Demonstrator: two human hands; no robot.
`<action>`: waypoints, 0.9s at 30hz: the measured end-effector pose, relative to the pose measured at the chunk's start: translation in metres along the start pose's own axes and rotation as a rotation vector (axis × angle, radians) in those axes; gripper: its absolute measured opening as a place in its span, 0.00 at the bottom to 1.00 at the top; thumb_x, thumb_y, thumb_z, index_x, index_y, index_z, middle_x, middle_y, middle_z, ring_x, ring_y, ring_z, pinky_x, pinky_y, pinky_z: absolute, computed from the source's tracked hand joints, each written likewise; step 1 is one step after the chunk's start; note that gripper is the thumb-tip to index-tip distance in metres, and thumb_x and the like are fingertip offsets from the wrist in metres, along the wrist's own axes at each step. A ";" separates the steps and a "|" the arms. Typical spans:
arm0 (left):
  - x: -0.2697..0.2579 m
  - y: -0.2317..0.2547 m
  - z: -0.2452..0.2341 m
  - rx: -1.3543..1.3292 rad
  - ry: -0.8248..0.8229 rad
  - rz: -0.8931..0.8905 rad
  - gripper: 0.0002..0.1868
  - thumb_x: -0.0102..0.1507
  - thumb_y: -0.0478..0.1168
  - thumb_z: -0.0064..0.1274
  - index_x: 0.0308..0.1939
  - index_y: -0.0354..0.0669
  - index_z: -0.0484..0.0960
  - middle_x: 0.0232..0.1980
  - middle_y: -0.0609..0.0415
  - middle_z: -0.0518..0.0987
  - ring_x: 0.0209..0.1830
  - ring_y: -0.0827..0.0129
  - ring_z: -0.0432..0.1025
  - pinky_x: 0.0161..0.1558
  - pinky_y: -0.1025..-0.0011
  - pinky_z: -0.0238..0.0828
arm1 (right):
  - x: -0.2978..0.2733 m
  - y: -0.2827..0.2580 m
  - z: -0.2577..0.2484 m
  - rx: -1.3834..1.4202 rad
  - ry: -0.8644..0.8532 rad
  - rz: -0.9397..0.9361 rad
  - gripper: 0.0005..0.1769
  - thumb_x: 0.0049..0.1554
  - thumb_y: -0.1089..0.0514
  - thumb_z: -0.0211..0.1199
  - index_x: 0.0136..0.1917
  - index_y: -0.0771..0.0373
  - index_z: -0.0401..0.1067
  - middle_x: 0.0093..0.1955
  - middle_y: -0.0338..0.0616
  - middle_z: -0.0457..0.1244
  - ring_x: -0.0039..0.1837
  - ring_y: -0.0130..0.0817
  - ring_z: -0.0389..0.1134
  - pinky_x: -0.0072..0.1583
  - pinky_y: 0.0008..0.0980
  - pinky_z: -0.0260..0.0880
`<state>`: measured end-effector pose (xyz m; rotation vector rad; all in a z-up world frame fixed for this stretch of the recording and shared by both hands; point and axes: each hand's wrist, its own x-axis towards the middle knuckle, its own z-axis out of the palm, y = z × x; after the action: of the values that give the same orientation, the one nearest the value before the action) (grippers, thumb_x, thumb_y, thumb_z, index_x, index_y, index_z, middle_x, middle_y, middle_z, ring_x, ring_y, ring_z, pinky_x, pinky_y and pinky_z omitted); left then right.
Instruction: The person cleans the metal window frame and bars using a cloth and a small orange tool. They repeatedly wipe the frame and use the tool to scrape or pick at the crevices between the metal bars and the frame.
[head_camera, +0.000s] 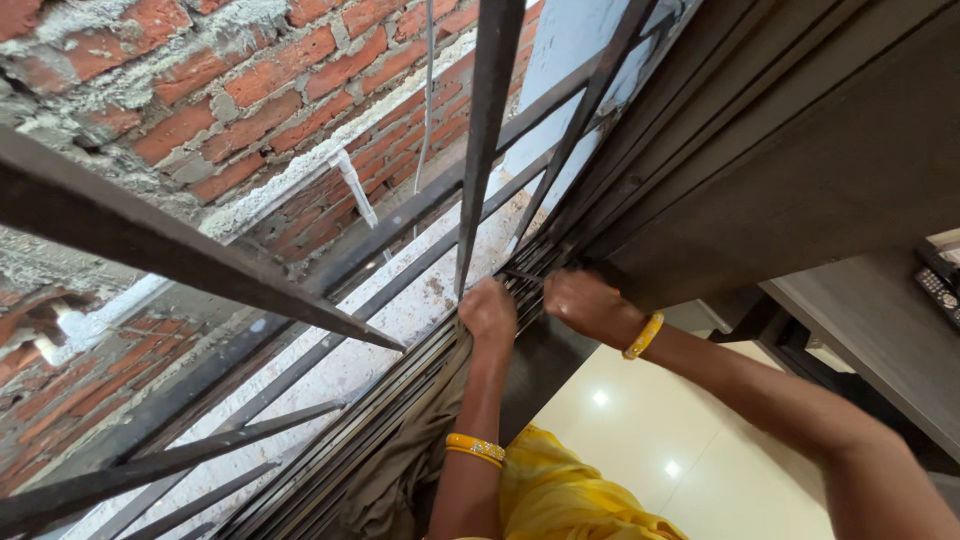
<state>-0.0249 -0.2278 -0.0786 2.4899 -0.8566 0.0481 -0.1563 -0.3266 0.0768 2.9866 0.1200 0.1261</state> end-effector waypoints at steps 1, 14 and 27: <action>0.000 0.000 -0.003 -0.008 0.042 0.008 0.08 0.58 0.38 0.54 0.24 0.41 0.82 0.28 0.42 0.82 0.29 0.49 0.80 0.32 0.55 0.77 | 0.004 0.006 -0.003 -0.016 0.007 -0.096 0.04 0.42 0.61 0.61 0.31 0.64 0.70 0.33 0.50 0.64 0.37 0.44 0.70 0.37 0.42 0.72; -0.017 -0.030 -0.035 -0.110 -0.016 0.099 0.12 0.66 0.40 0.49 0.28 0.43 0.80 0.28 0.43 0.81 0.29 0.50 0.78 0.35 0.56 0.75 | 0.035 0.009 -0.026 -0.370 -0.030 -0.389 0.10 0.42 0.54 0.60 0.29 0.63 0.70 0.31 0.46 0.63 0.38 0.42 0.70 0.37 0.40 0.71; -0.006 -0.005 -0.034 0.012 -0.183 -0.091 0.09 0.59 0.42 0.54 0.26 0.44 0.83 0.30 0.42 0.82 0.32 0.50 0.80 0.35 0.55 0.77 | 0.029 0.020 0.007 0.246 -0.161 -0.272 0.08 0.47 0.59 0.60 0.33 0.67 0.73 0.37 0.53 0.67 0.42 0.50 0.72 0.42 0.47 0.73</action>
<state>-0.0226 -0.2052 -0.0522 2.5708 -0.8151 -0.2090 -0.1259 -0.3449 0.0753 3.1675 0.5571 -0.1724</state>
